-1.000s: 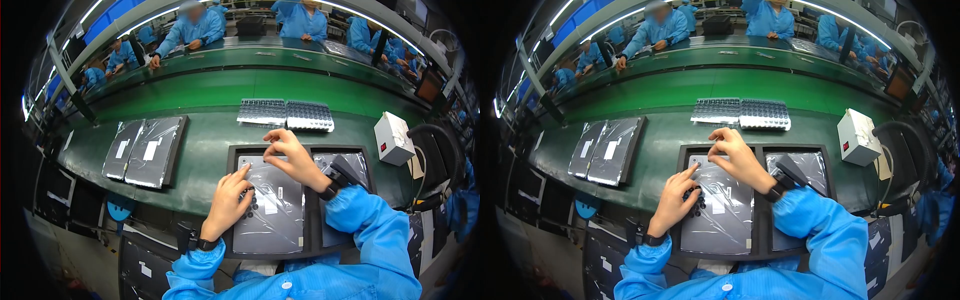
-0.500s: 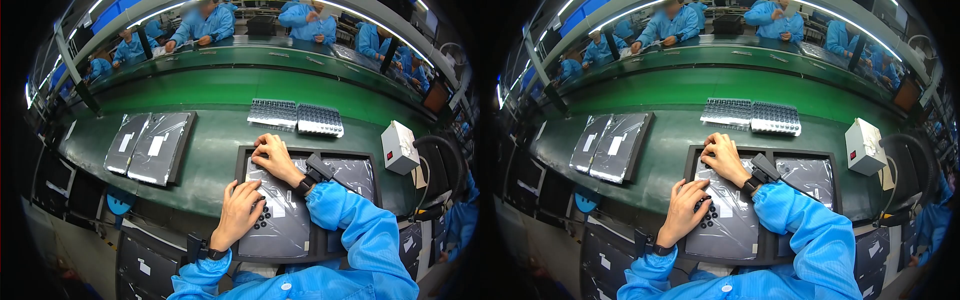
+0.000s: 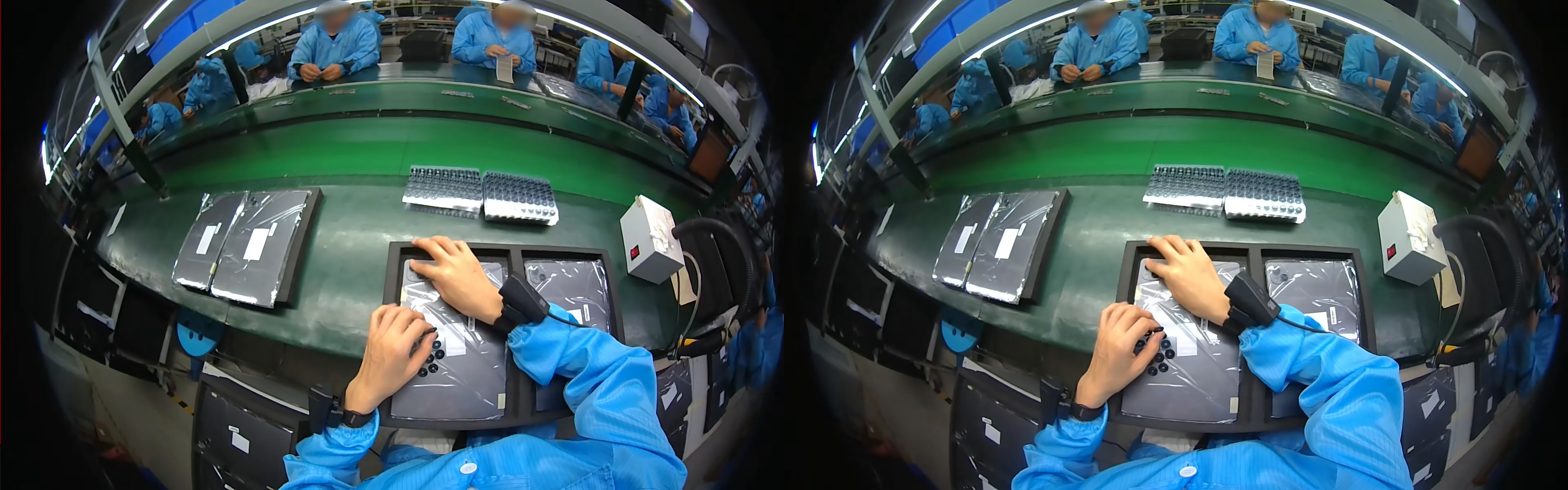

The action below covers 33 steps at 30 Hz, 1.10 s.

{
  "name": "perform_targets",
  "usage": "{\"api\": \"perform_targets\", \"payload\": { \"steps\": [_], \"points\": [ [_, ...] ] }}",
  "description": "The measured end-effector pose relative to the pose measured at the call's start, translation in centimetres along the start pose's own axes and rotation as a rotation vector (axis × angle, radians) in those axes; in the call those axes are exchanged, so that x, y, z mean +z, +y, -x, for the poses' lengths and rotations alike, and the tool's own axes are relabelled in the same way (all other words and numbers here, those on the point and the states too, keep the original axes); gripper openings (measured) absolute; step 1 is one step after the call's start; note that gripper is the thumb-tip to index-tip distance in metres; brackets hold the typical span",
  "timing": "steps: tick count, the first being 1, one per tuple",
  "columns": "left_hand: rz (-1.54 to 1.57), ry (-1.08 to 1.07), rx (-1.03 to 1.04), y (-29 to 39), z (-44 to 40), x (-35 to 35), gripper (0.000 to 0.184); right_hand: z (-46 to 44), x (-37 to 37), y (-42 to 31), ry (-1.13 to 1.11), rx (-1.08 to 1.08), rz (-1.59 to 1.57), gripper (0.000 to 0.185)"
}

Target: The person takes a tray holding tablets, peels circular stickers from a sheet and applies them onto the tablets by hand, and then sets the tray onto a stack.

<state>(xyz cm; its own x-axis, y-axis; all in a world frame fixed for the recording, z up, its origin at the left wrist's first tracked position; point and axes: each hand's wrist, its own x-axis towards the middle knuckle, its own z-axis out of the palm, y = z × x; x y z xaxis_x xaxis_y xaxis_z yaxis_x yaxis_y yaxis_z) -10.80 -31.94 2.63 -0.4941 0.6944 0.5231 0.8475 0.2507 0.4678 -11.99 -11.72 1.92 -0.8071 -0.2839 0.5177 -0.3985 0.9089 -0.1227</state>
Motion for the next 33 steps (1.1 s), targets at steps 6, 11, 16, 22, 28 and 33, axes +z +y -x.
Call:
{"api": "perform_targets", "payload": {
  "steps": [6,11,16,22,28,33],
  "points": [
    [0.264,-0.153,-0.072,0.0,0.1,0.4,0.014,-0.4,-0.1,1.0,-0.034,-0.259,0.338,0.034],
    [0.000,-0.167,0.095,-1.6,-1.5,1.3,0.020,2.6,-6.6,2.4,-0.011,0.038,-0.041,0.044],
    [-0.088,-0.277,0.005,-4.3,-4.8,2.8,0.026,11.1,-16.2,0.1,-0.044,0.262,-0.002,0.031],
    [0.024,-0.485,-0.103,-4.5,-6.9,1.8,0.030,18.0,-16.9,1.6,-0.242,0.562,0.005,0.034],
    [1.085,-0.583,-0.105,1.1,-3.4,-5.5,0.020,15.2,-8.5,6.1,-0.018,0.258,0.137,0.044],
    [1.224,0.016,-0.295,1.0,4.2,-5.4,0.025,16.5,-12.6,5.8,-0.135,0.418,0.319,0.043]
  ]
}}
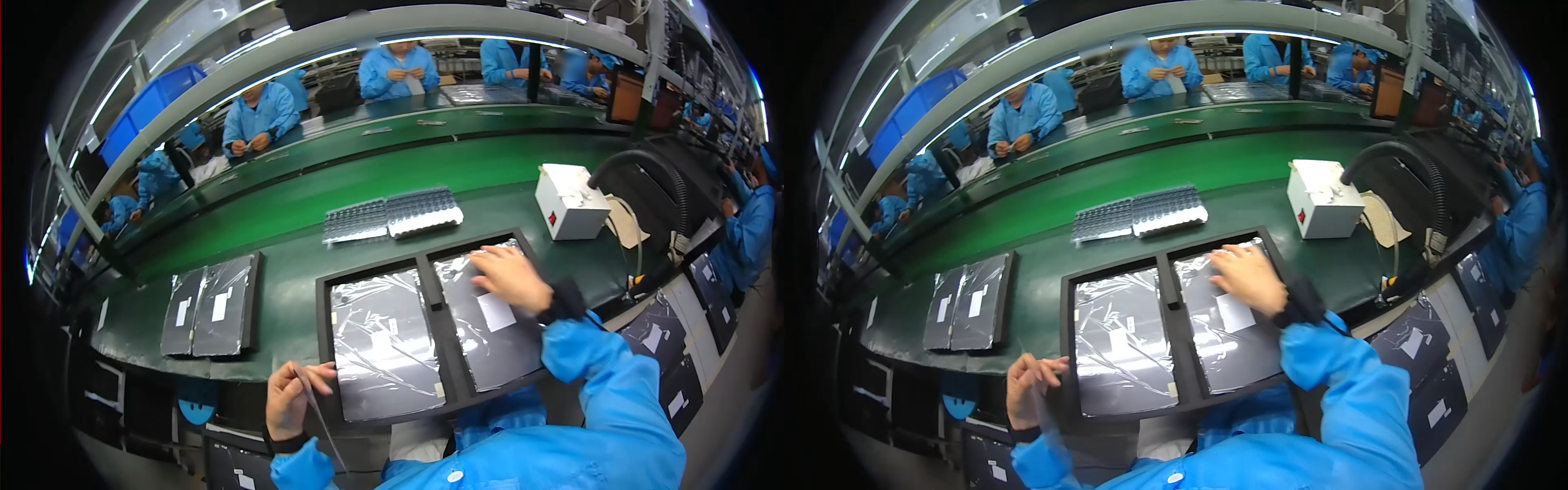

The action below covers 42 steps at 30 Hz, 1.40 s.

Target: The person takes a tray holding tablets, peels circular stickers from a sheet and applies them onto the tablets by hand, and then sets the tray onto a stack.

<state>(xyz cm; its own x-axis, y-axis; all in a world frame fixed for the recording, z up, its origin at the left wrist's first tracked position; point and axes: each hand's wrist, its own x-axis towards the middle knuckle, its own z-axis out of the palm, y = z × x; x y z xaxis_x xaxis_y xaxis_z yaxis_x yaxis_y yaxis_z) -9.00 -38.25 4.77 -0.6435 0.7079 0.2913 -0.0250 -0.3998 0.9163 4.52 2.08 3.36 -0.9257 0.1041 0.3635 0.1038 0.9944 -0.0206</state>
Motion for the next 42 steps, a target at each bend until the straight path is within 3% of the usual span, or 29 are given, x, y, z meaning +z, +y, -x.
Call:
{"api": "perform_targets", "payload": {
  "steps": [3,6,8,9,17,19,21,25,27,31,35,38,42],
  "points": [
    [-0.120,0.264,-0.027,-2.0,3.5,-0.1,0.016,4.6,-4.8,0.6,0.158,0.054,-0.213,0.036],
    [-0.109,0.480,-0.105,-4.1,5.0,2.0,0.007,10.1,-7.6,-0.7,0.189,0.352,-0.341,0.037],
    [-0.029,0.573,-0.083,-5.4,5.0,3.3,0.008,13.8,-6.6,-1.4,0.174,0.555,-0.433,0.039],
    [0.002,0.619,-0.083,-5.6,4.9,3.7,0.009,15.9,-4.8,-1.5,0.182,0.559,-0.424,0.044],
    [-0.023,0.666,-0.173,-5.0,5.5,4.6,0.014,18.9,-0.1,-2.6,0.457,0.874,-0.818,0.041],
    [-0.039,0.662,-0.187,-4.4,6.5,4.7,0.009,19.6,-0.6,-2.7,0.370,0.861,-0.793,0.038],
    [0.031,0.618,-0.323,-4.1,8.2,4.1,0.014,19.4,-2.4,-4.3,0.268,0.860,-0.994,0.035],
    [-0.084,0.653,-0.304,-1.7,11.7,4.2,0.007,20.7,-2.2,-7.4,0.319,0.863,-1.057,0.034],
    [-0.145,0.768,-0.278,-0.3,13.7,4.2,0.007,21.2,-1.3,-9.1,0.308,0.856,-1.080,0.036],
    [-0.325,0.981,-0.091,2.7,19.7,2.6,0.011,19.1,0.6,-14.2,0.222,0.735,-1.310,0.041],
    [-0.466,1.387,-0.055,6.7,29.5,2.3,0.029,14.5,0.6,-21.0,-0.133,0.526,-1.474,0.049],
    [-0.449,1.643,0.030,8.3,37.0,4.6,0.011,11.2,3.0,-26.1,-0.291,0.217,-1.541,0.051],
    [-0.584,1.784,0.074,7.0,43.7,6.8,0.011,3.9,7.4,-34.5,-0.380,-0.252,-1.512,0.053]
  ]
}}
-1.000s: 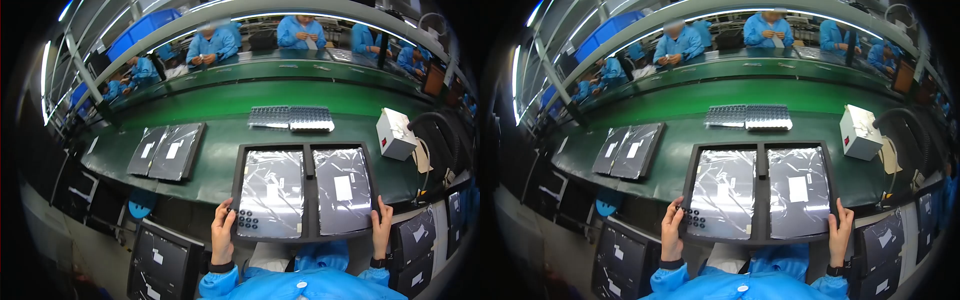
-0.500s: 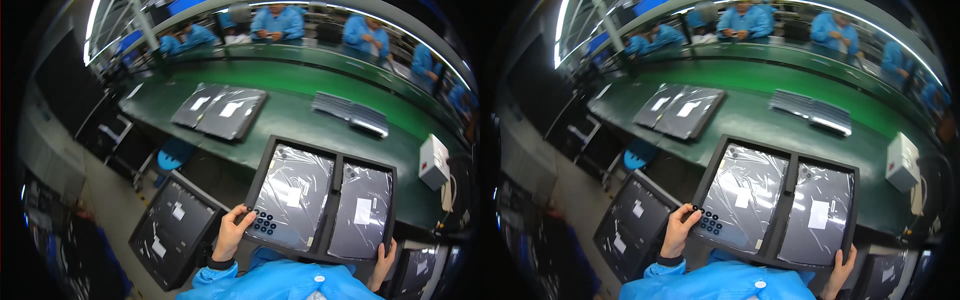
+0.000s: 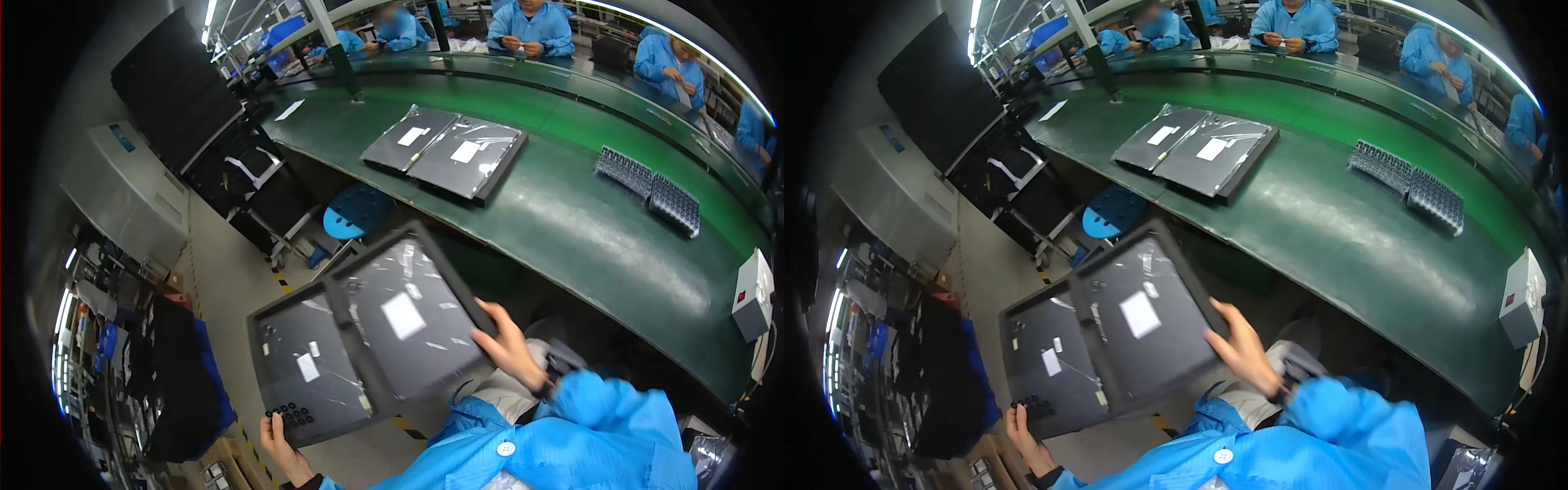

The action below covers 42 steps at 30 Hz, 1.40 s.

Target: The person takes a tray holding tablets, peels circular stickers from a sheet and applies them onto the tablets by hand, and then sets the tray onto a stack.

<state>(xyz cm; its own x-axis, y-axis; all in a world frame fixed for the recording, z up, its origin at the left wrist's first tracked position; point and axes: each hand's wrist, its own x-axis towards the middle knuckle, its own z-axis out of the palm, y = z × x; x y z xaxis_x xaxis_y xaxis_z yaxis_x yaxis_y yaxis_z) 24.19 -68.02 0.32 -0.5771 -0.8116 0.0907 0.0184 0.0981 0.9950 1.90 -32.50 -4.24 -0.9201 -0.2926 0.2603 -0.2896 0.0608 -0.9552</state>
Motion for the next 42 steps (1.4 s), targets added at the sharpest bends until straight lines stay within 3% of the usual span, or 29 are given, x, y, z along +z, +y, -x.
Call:
{"api": "perform_targets", "payload": {
  "steps": [2,6,8,9,11,21,23,27,28,31,33,36,40,42],
  "points": [
    [0.047,0.248,0.017,-1.3,0.6,-0.1,0.015,-5.4,3.4,2.1,-0.093,-0.070,0.006,0.053],
    [0.070,0.331,0.014,-5.7,-0.5,0.2,0.020,-11.3,7.9,4.2,-0.187,-0.080,0.189,0.050],
    [-0.044,0.341,0.032,-8.5,-1.8,-1.0,0.020,-12.0,9.0,5.6,-0.153,-0.100,0.513,0.045],
    [-0.158,0.347,0.052,-9.5,-2.3,-1.3,0.020,-12.0,9.1,5.1,-0.151,-0.102,0.519,0.045],
    [-0.135,0.329,0.033,-9.8,-2.4,-1.4,0.019,-11.1,9.0,3.9,-0.160,0.141,0.410,0.044],
    [-0.212,0.356,0.059,-8.5,-2.6,-1.9,0.023,-9.9,8.6,4.0,-0.185,0.045,0.460,0.046],
    [-0.392,0.367,0.158,-9.6,-3.4,-2.8,0.025,-9.5,8.4,4.3,-0.211,0.086,0.446,0.047],
    [-0.697,0.297,0.336,-5.5,-4.6,0.9,0.023,-7.6,6.9,6.6,-0.151,0.119,0.284,0.056],
    [-0.487,0.169,0.332,-0.2,-3.5,4.8,0.021,-6.8,6.0,7.0,-0.221,0.144,0.247,0.054],
    [-0.040,-0.157,0.284,3.2,-2.8,13.2,0.012,-4.0,1.5,8.3,-0.492,0.233,0.351,0.051],
    [0.236,-0.401,0.188,3.5,-1.6,19.3,0.003,-0.4,-2.1,9.1,-0.517,0.204,0.342,0.052],
    [0.427,-0.844,-0.054,2.4,1.6,27.3,0.006,6.6,-8.8,7.1,-0.283,0.365,0.261,0.051],
    [0.332,-1.451,-0.227,0.1,7.5,35.5,0.005,19.7,-16.0,3.0,0.322,0.503,0.360,0.042],
    [0.293,-1.655,-0.294,-1.1,10.9,38.3,0.004,26.0,-17.6,-0.6,0.696,0.399,0.716,0.034]
  ]
}}
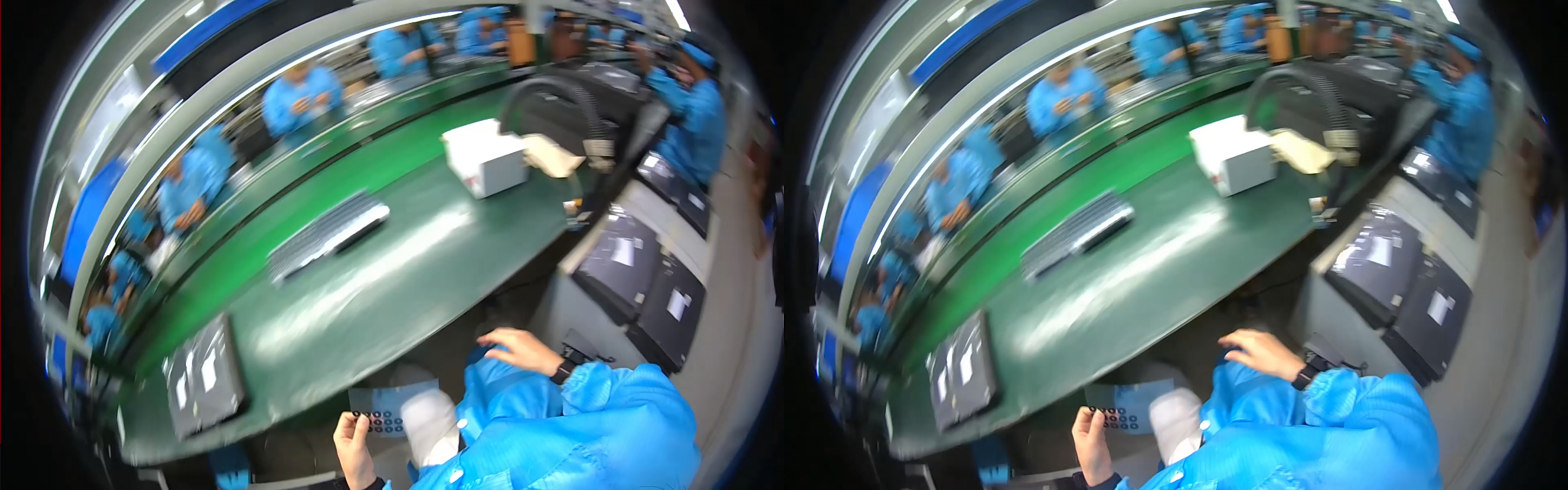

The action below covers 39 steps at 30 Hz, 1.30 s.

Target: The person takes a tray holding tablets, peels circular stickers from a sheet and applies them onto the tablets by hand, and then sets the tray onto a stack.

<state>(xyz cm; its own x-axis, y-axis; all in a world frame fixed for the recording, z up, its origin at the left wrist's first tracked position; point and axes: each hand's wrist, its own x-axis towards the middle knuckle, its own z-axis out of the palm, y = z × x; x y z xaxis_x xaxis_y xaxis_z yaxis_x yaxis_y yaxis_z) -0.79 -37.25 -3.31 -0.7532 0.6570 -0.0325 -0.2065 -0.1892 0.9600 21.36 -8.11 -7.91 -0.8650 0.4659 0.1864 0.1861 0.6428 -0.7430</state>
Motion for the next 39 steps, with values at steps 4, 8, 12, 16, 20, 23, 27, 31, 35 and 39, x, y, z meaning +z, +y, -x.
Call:
{"api": "perform_targets", "payload": {
  "steps": [4,8,12,16,20,23,27,31,35,39],
  "points": [
    [-0.039,-0.220,-0.251,-0.7,-4.1,5.9,0.005,6.4,-9.9,-1.5,0.654,0.198,0.504,0.033],
    [0.070,-0.412,-0.245,-4.3,-8.6,9.2,0.004,11.6,-12.4,0.6,0.794,0.441,0.761,0.042],
    [-0.007,-0.623,-0.298,-3.8,-9.2,14.5,0.010,13.6,-11.9,3.0,0.704,0.556,0.814,0.050],
    [-0.119,-0.730,-0.289,-3.3,-8.0,16.7,0.018,11.9,-13.0,4.3,0.676,0.617,0.798,0.052],
    [-0.070,-0.683,-0.282,-5.5,-7.0,14.7,0.021,11.9,-18.0,10.3,0.530,0.483,0.755,0.039],
    [0.024,-0.595,-0.241,-5.9,-6.2,12.6,0.020,12.3,-26.9,21.9,0.596,0.526,0.382,0.046],
    [0.028,-0.469,-0.136,-7.1,-4.9,10.1,0.022,6.7,-31.3,32.2,0.493,0.437,0.590,0.044],
    [0.069,-0.402,-0.139,-6.7,-3.9,9.4,0.021,-0.5,-30.5,35.0,0.399,0.371,0.523,0.043],
    [0.076,-0.382,-0.146,-6.9,-3.7,9.5,0.021,-5.4,-30.8,35.3,0.353,0.337,0.483,0.043],
    [0.060,-0.375,-0.153,-7.3,-3.9,10.4,0.021,-7.3,-30.3,35.2,0.321,0.344,0.439,0.042]
  ]
}}
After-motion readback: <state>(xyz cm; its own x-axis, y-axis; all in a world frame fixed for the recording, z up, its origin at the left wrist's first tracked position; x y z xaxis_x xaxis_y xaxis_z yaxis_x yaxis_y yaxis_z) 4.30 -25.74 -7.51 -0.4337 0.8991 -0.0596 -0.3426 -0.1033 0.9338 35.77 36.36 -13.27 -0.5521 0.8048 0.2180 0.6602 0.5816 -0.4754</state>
